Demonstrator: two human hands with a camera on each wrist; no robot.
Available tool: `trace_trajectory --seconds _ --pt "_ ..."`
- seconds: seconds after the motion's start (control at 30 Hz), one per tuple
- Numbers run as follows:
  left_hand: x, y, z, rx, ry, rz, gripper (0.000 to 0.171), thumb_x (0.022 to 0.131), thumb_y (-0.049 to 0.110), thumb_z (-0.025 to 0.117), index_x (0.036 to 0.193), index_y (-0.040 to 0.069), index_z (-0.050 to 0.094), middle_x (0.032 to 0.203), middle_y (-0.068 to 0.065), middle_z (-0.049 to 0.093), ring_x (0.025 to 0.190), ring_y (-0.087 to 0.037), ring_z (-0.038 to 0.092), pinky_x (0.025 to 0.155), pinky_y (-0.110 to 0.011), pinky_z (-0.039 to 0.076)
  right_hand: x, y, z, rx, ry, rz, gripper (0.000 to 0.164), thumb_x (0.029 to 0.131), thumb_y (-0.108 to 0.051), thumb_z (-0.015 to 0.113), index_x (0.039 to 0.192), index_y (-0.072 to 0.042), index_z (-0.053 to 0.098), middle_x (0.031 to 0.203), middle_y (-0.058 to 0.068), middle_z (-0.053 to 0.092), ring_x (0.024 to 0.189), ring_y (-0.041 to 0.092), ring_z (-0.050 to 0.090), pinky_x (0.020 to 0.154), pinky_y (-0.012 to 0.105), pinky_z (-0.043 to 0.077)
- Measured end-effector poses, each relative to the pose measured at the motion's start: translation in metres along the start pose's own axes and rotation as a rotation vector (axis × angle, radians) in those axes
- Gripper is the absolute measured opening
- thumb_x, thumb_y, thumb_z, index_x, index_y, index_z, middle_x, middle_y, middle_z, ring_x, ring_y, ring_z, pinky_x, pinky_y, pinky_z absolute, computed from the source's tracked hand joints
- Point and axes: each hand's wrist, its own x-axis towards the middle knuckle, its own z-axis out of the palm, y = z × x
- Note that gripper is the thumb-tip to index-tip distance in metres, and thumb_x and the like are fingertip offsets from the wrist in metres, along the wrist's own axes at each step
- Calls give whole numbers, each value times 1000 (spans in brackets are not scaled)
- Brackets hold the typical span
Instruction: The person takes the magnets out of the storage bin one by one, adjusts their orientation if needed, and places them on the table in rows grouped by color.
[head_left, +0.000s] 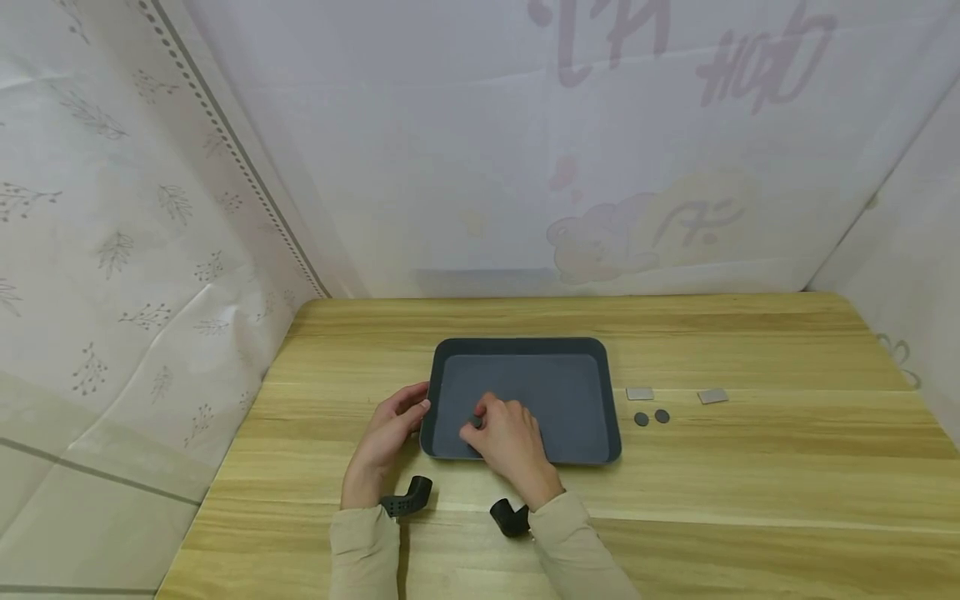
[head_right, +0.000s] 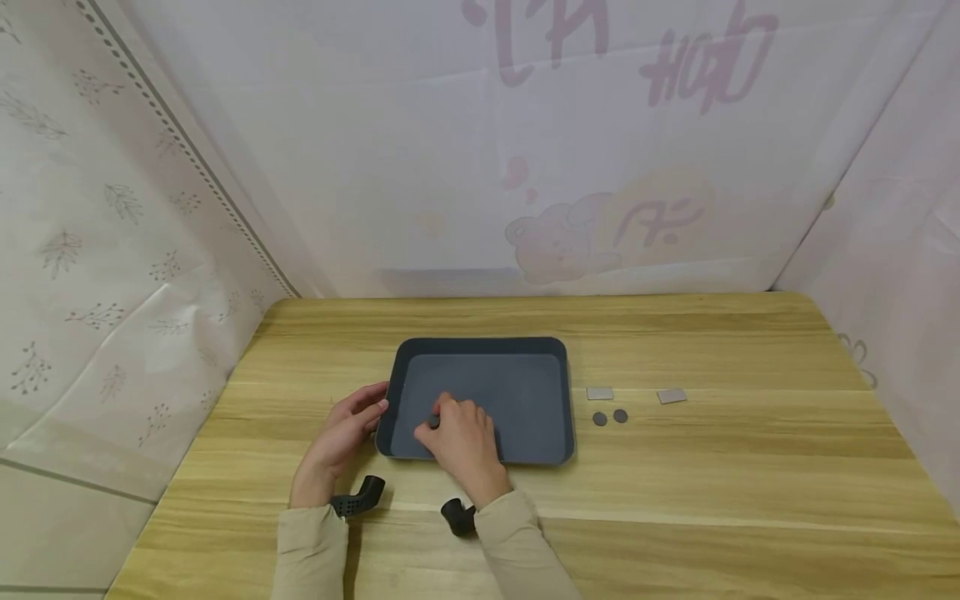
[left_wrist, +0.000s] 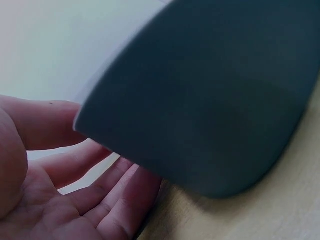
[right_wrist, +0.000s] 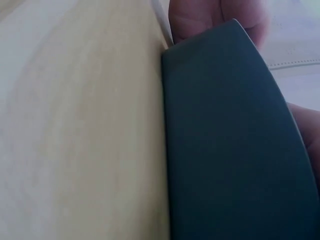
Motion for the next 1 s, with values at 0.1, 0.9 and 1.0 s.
trace_trajectory --seconds 0.1,0.9,1.0 --pt "0 0 0 1 -2 5 42 100 10 50 140 1 46 139 -21 50 112 -19 55 86 -23 47 0 1 -2 3 10 3 18 78 -28 66 91 -15 66 66 -9 58 52 7 48 50 25 38" --pt "1 -2 0 -12 -10 20 42 100 8 48 141 -1 45 141 -23 49 107 -13 56 84 -21 48 -3 10 -48 91 97 24 16 81 -25 66 94 -16 68 72 -8 64 56 5 51 54 27 42" --pt "2 -2 0 -13 -5 19 42 99 7 48 141 -2 45 141 -23 49 106 -12 56 83 -21 48 -4 12 -54 100 115 32 16 81 -25 67 94 -16 68 73 -7 65 57 5 52 54 27 42"
